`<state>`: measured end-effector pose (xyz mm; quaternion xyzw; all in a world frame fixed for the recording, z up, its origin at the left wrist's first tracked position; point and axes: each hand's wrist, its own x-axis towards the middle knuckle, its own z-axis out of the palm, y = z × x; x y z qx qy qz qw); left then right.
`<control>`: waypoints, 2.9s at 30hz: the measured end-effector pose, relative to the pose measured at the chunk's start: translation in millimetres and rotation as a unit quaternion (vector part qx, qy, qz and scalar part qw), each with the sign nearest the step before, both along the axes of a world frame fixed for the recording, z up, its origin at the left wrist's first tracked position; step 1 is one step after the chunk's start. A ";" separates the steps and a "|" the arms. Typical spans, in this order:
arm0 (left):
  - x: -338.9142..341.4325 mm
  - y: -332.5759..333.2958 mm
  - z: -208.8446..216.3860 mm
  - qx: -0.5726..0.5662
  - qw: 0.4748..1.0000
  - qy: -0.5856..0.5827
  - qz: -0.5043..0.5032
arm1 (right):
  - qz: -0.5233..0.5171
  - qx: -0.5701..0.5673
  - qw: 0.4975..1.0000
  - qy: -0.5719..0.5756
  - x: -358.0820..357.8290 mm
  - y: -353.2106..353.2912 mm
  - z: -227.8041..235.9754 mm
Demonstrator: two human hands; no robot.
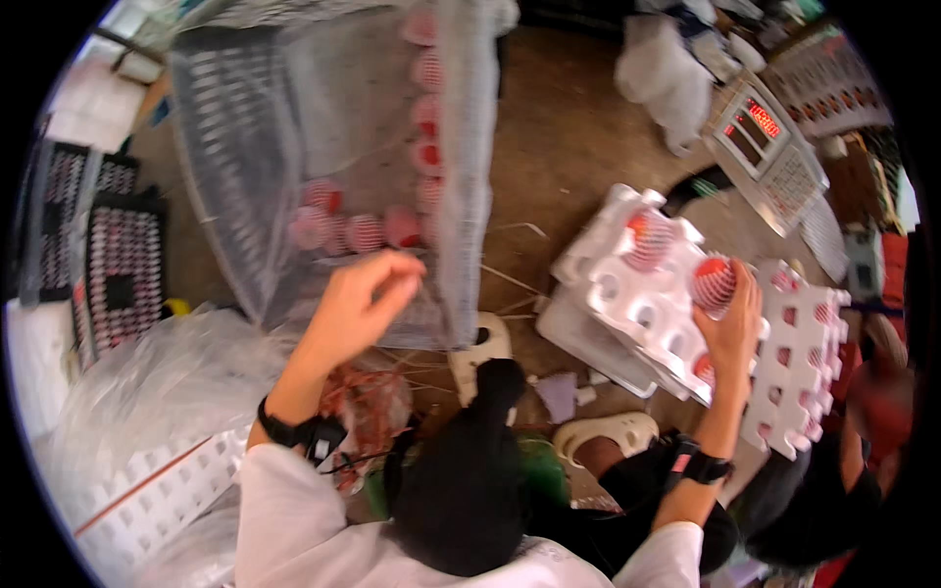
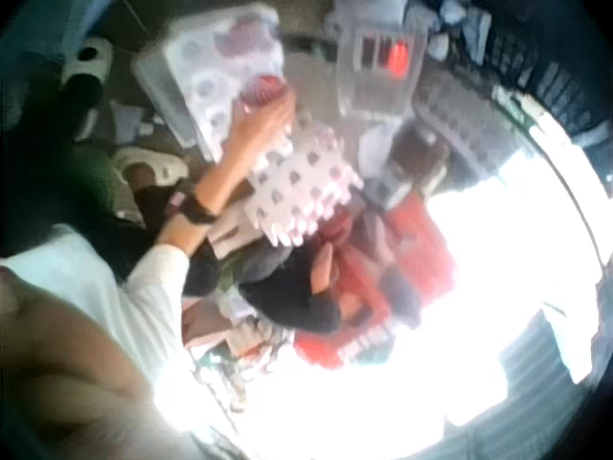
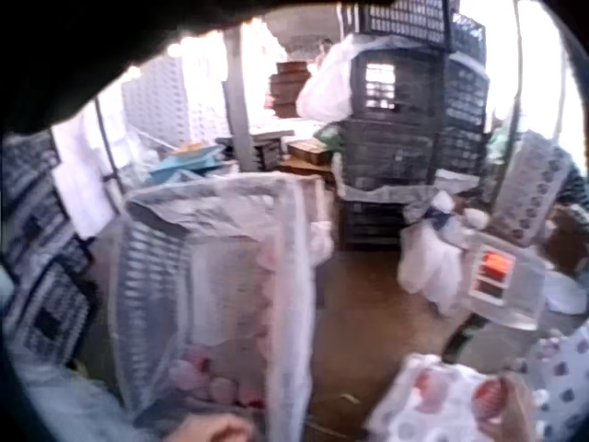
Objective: The person wraps individual produce items in protective foam sleeves and places them into white foam shipping trays, then uses a handheld tape dispenser to secure the trays before setting them aside on a scale and the floor.
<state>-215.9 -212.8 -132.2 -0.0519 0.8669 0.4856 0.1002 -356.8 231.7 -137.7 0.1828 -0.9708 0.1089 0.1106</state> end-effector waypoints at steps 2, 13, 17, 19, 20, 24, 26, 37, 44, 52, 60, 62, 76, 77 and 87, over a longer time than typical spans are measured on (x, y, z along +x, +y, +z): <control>-8.1 -43.7 -23.4 -0.263 0.962 0.061 0.032 | 0.013 0.009 0.995 -0.094 -14.4 -0.2 -23.7; -76.6 -106.7 -150.3 -0.442 0.866 -0.152 -0.176 | -0.005 -0.003 0.999 -0.051 24.7 -38.7 23.8; -60.3 -94.4 -89.0 -0.451 0.883 -0.101 -0.087 | 0.071 -0.219 0.965 -0.124 69.8 -93.3 17.9; -36.0 -78.8 -45.7 -0.358 0.933 0.028 -0.013 | 0.178 -0.293 0.917 -0.204 77.6 -134.5 9.4; -20.2 -65.9 -26.0 -0.258 0.963 0.078 0.013 | 0.196 -0.361 0.877 -0.249 80.2 -157.9 4.6; 28.2 10.3 10.6 -0.046 0.969 0.242 -0.018 | 0.218 -0.582 0.553 -0.554 96.4 -223.0 -7.6; 37.5 43.3 11.8 -0.013 0.974 0.224 -0.038 | 0.203 -0.618 0.501 -0.571 102.6 -224.4 -9.9; 2.3 109.4 5.1 -0.119 0.855 0.486 -0.139 | -0.002 -0.809 0.359 -0.466 116.0 -184.1 -24.6; 1.1 121.4 -8.5 -0.148 0.823 0.526 -0.154 | -0.006 -0.835 0.251 -0.489 114.6 -173.4 -31.9; -17.6 122.5 -7.2 0.486 0.871 -0.066 -0.006 | 0.102 -0.491 0.835 -0.226 105.0 -159.4 -20.6; -26.4 126.3 1.3 0.399 0.880 -0.046 -0.253 | 0.069 -0.298 0.944 -0.125 76.3 -62.0 18.7; -24.6 115.0 1.2 0.376 0.888 -0.058 -0.259 | -0.039 -0.195 0.980 -0.029 53.1 -12.5 25.5; -2.4 -104.8 -66.0 -0.462 0.886 0.022 -0.030 | -0.024 0.166 0.981 -0.097 -1.4 53.6 -19.4; -13.3 -122.6 -80.0 -0.506 0.861 0.014 -0.042 | -0.033 0.173 0.982 -0.072 4.2 49.0 -9.3; -34.4 -116.1 -40.4 -0.294 0.951 -0.074 0.055 | 0.019 -0.336 0.927 -0.165 89.7 -94.1 7.0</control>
